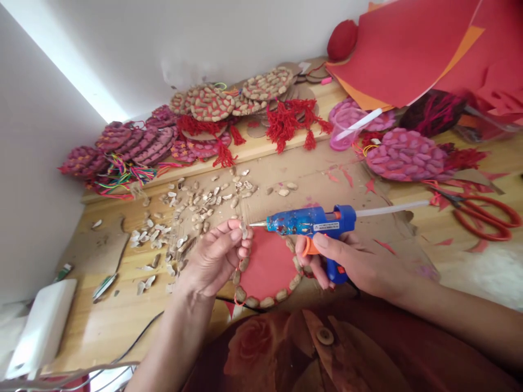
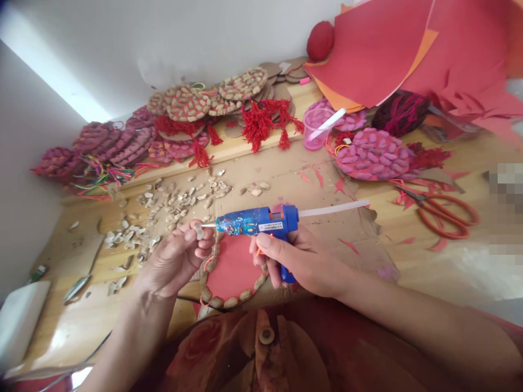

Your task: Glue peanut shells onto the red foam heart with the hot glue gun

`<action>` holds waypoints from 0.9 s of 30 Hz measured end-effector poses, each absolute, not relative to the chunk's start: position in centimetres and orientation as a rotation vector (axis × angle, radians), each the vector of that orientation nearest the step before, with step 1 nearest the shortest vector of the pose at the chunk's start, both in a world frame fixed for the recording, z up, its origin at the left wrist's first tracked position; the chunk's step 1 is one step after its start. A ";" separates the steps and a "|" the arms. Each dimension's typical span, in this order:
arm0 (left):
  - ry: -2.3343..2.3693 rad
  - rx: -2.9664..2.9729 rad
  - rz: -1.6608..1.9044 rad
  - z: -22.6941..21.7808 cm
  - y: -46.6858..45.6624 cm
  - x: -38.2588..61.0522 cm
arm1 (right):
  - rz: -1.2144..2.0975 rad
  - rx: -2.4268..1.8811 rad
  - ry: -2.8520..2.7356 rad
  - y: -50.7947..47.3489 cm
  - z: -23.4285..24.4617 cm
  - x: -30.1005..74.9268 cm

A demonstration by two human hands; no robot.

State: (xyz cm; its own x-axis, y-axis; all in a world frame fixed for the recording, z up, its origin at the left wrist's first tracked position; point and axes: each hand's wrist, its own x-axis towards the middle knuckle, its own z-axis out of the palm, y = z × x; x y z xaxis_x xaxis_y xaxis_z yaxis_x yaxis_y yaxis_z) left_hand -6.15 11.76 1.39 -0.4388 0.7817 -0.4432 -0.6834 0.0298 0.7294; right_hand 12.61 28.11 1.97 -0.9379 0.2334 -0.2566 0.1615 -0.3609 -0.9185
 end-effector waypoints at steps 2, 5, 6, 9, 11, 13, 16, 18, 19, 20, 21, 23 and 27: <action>1.173 0.110 1.654 1.4 11.8 -6.0 | 2.461 -0.555 -1.783 28.0 2.1 12.7; 1.182 0.086 1.635 1.5 12.0 -5.7 | 2.411 -0.557 -1.819 28.0 1.9 12.9; 1.182 0.077 1.629 1.5 12.1 -5.7 | 2.391 -0.540 -1.835 28.0 1.8 13.0; 1.166 0.062 1.623 1.6 12.3 -5.6 | 2.331 -0.483 -1.890 27.9 1.7 13.1; 1.157 0.061 1.619 1.6 12.3 -5.5 | 2.302 -0.468 -1.919 27.8 1.8 13.2; 1.156 0.065 1.617 1.5 12.3 -5.5 | 2.278 -0.480 -1.946 27.8 1.9 13.2; 1.159 0.062 1.621 1.4 12.2 -5.5 | 2.246 -0.521 -1.985 27.9 2.1 13.1; 1.157 0.064 1.614 1.4 12.2 -5.5 | 2.233 -0.522 -2.015 28.0 2.2 13.0; 1.155 0.068 1.607 1.4 12.2 -5.5 | 2.227 -0.515 -2.032 28.1 2.3 13.0; 1.153 0.073 1.598 1.4 12.3 -5.5 | 2.220 -0.507 -2.051 28.1 2.3 13.0; 1.153 0.077 1.591 1.4 12.3 -5.5 | 2.211 -0.507 -2.068 28.1 2.3 13.0; 1.153 0.078 1.589 1.4 12.3 -5.5 | 2.182 -0.520 -2.093 28.1 2.2 13.1; 1.154 0.064 1.603 1.4 12.4 -5.4 | 2.148 -0.541 -2.094 28.0 1.7 13.4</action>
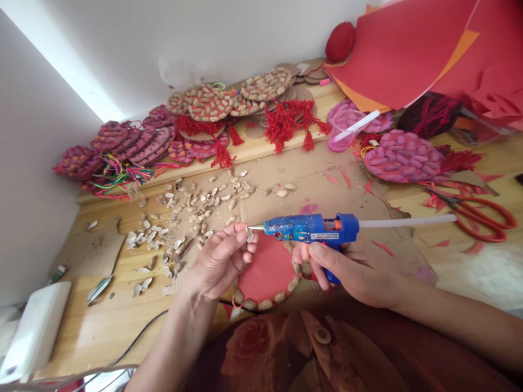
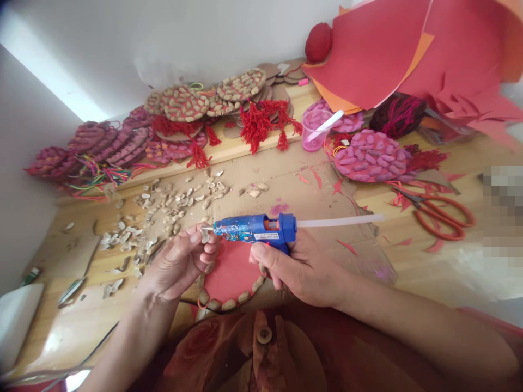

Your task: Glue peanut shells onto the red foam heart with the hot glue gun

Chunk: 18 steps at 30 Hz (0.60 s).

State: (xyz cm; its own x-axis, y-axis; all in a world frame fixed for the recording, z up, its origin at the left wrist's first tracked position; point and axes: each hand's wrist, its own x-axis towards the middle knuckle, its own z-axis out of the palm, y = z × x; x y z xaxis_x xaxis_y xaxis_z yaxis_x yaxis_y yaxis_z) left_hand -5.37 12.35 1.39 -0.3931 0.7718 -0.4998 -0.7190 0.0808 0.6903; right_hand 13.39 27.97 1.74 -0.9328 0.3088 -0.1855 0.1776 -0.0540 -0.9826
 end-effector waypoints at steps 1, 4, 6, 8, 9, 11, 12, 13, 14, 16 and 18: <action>1.157 0.061 1.605 1.4 12.3 -5.3 | 2.148 -0.539 -2.093 27.9 1.6 13.4; 1.161 0.055 1.613 1.4 12.3 -5.3 | 2.141 -0.515 -2.106 27.9 1.4 13.5; 1.155 0.055 1.616 1.4 12.3 -5.3 | 2.133 -0.490 -2.106 27.9 1.4 13.5; 1.149 0.057 1.618 1.4 12.3 -5.3 | 2.121 -0.476 -2.105 28.0 1.5 13.5; 1.149 0.057 1.619 1.4 12.3 -5.3 | 2.110 -0.473 -2.111 28.0 1.5 13.4; 1.150 0.054 1.621 1.3 12.4 -5.3 | 2.092 -0.464 -2.133 28.1 1.6 13.4; 1.149 0.052 1.623 1.3 12.4 -5.3 | 2.085 -0.454 -2.140 28.1 1.6 13.4; 1.150 0.050 1.623 1.3 12.5 -5.3 | 2.080 -0.446 -2.147 28.2 1.6 13.4; 1.150 0.050 1.624 1.3 12.5 -5.3 | 2.077 -0.442 -2.152 28.2 1.6 13.4; 1.154 0.048 1.623 1.3 12.5 -5.3 | 2.070 -0.440 -2.157 28.2 1.6 13.3; 1.162 0.045 1.620 1.3 12.5 -5.3 | 2.070 -0.435 -2.152 28.2 1.7 13.3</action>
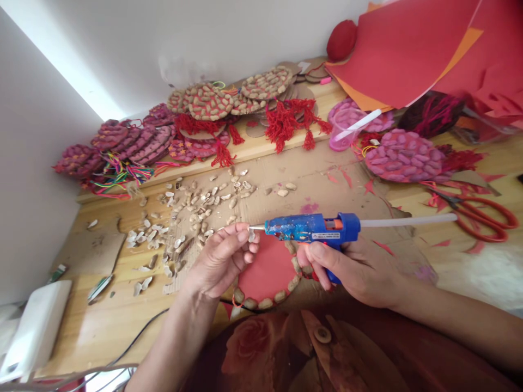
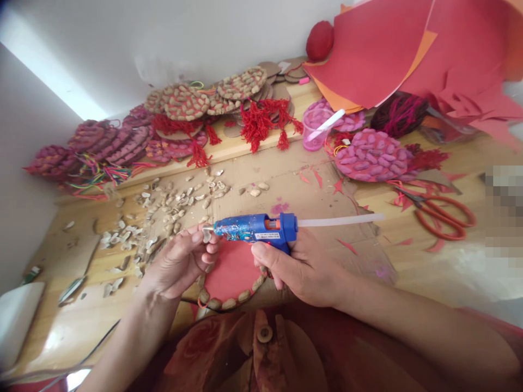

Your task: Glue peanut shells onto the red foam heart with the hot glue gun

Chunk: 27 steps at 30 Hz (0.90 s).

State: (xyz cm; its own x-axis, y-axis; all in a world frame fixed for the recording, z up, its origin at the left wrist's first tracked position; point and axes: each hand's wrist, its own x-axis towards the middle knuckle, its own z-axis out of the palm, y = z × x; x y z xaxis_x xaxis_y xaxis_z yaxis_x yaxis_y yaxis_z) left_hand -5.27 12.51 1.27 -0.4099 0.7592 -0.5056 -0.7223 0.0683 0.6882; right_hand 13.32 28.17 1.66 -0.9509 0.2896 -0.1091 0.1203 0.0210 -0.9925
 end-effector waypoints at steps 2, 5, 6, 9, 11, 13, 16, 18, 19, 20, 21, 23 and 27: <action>1.164 0.044 1.620 1.3 12.5 -5.2 | 2.074 -0.429 -2.144 28.1 1.7 13.3; 1.164 0.060 1.620 1.3 12.5 -5.2 | 2.078 -0.434 -2.135 28.1 1.7 13.3; 1.165 0.064 1.620 1.3 12.5 -5.2 | 2.079 -0.435 -2.133 28.1 1.7 13.3; 1.175 0.071 1.613 1.3 12.4 -5.2 | 2.073 -0.449 -2.139 28.0 1.7 13.2; 1.178 0.080 1.608 1.2 12.4 -5.2 | 2.063 -0.454 -2.148 28.1 1.8 13.2; 1.179 0.089 1.603 1.1 12.4 -5.3 | 2.054 -0.458 -2.166 28.1 1.8 13.2; 1.181 0.102 1.599 1.0 12.4 -5.3 | 2.047 -0.469 -2.180 28.2 1.9 13.2; 1.183 0.113 1.596 1.0 12.4 -5.4 | 2.051 -0.480 -2.172 28.2 1.9 13.2; 1.182 0.119 1.593 1.0 12.4 -5.4 | 2.053 -0.485 -2.169 28.2 2.0 13.2; 1.178 0.126 1.589 1.0 12.3 -5.4 | 2.054 -0.489 -2.169 28.2 2.0 13.1; 1.173 0.133 1.584 1.0 12.3 -5.4 | 2.052 -0.492 -2.171 28.2 2.0 13.1; 1.163 0.142 1.577 1.0 12.3 -5.4 | 2.041 -0.496 -2.179 28.1 2.1 13.0; 1.151 0.143 1.578 0.9 12.2 -5.5 | 2.039 -0.501 -2.176 28.1 2.2 13.0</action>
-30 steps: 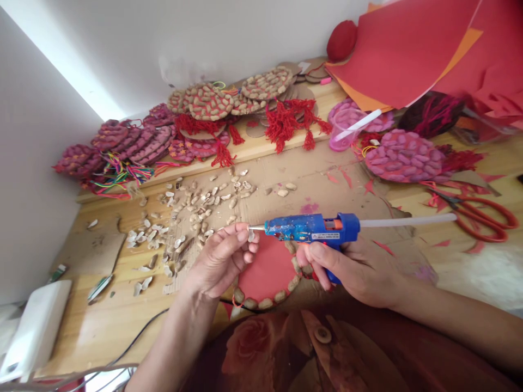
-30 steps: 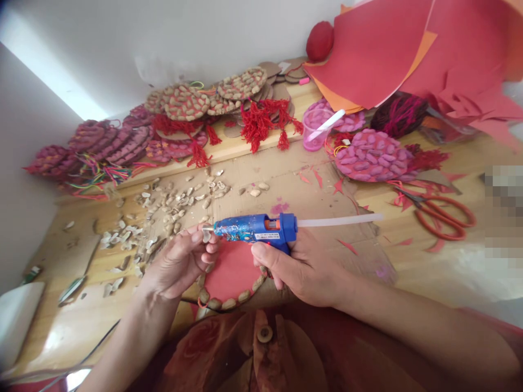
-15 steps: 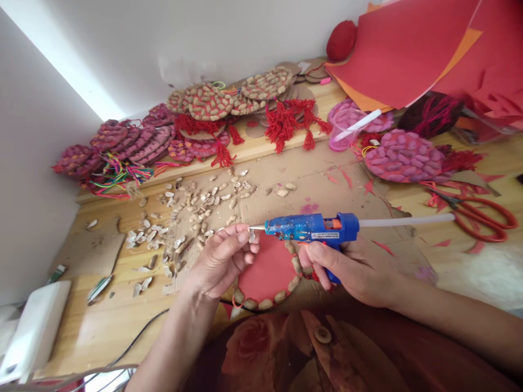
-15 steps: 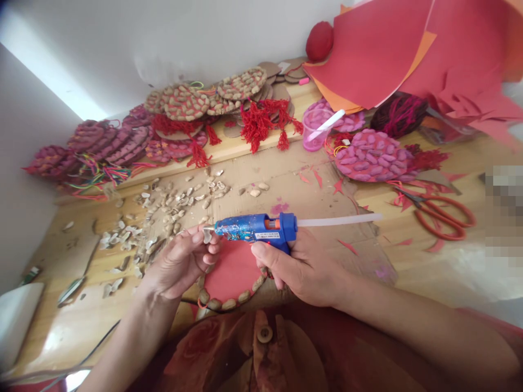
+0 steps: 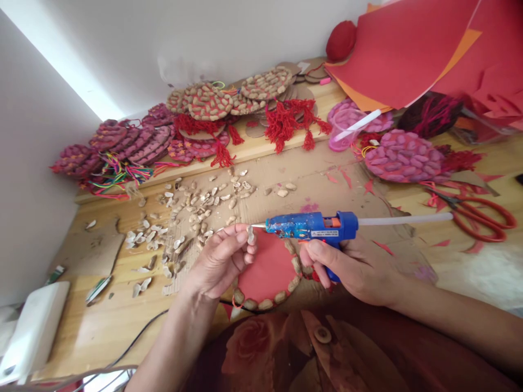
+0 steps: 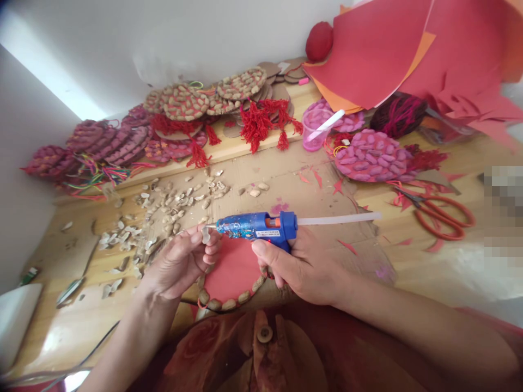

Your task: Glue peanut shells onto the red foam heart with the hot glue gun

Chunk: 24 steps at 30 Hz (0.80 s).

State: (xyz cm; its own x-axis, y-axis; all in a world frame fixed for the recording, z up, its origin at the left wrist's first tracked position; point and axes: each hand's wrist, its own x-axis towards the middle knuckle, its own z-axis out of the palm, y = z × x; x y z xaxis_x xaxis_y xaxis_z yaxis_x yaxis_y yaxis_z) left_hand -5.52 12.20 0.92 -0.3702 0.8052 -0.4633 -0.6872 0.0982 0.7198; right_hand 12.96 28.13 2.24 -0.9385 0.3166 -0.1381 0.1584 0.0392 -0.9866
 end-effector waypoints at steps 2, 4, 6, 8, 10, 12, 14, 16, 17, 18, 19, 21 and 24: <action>1.149 0.140 1.582 0.9 12.2 -5.6 | 2.048 -0.510 -2.171 28.1 2.2 12.9; 1.152 0.138 1.586 0.9 12.3 -5.6 | 2.053 -0.515 -2.170 28.1 2.2 13.0; 1.156 0.138 1.587 1.0 12.3 -5.6 | 2.052 -0.511 -2.176 28.1 2.1 13.0; 1.161 0.138 1.586 1.1 12.3 -5.6 | 2.048 -0.506 -2.179 28.1 2.0 13.1; 1.169 0.137 1.580 1.1 12.2 -5.5 | 2.049 -0.505 -2.174 28.1 2.0 13.1; 1.175 0.140 1.577 1.0 12.2 -5.5 | 2.054 -0.506 -2.160 28.1 2.0 13.1; 1.177 0.147 1.572 0.9 12.2 -5.6 | 2.060 -0.505 -2.151 28.1 2.0 13.0; 1.178 0.155 1.575 0.8 12.1 -5.6 | 2.063 -0.509 -2.150 28.1 2.1 13.0; 1.180 0.160 1.573 0.8 12.1 -5.6 | 2.062 -0.514 -2.156 28.1 2.1 13.0; 1.184 0.166 1.571 0.8 12.1 -5.6 | 2.061 -0.519 -2.164 28.1 2.0 13.0; 1.189 0.170 1.570 0.8 12.1 -5.6 | 2.055 -0.524 -2.174 28.1 2.0 13.0; 1.199 0.172 1.569 0.8 12.1 -5.6 | 2.043 -0.529 -2.187 28.2 1.9 13.0; 1.193 0.166 1.585 0.8 12.1 -5.6 | 2.023 -0.569 -2.156 28.2 1.8 12.9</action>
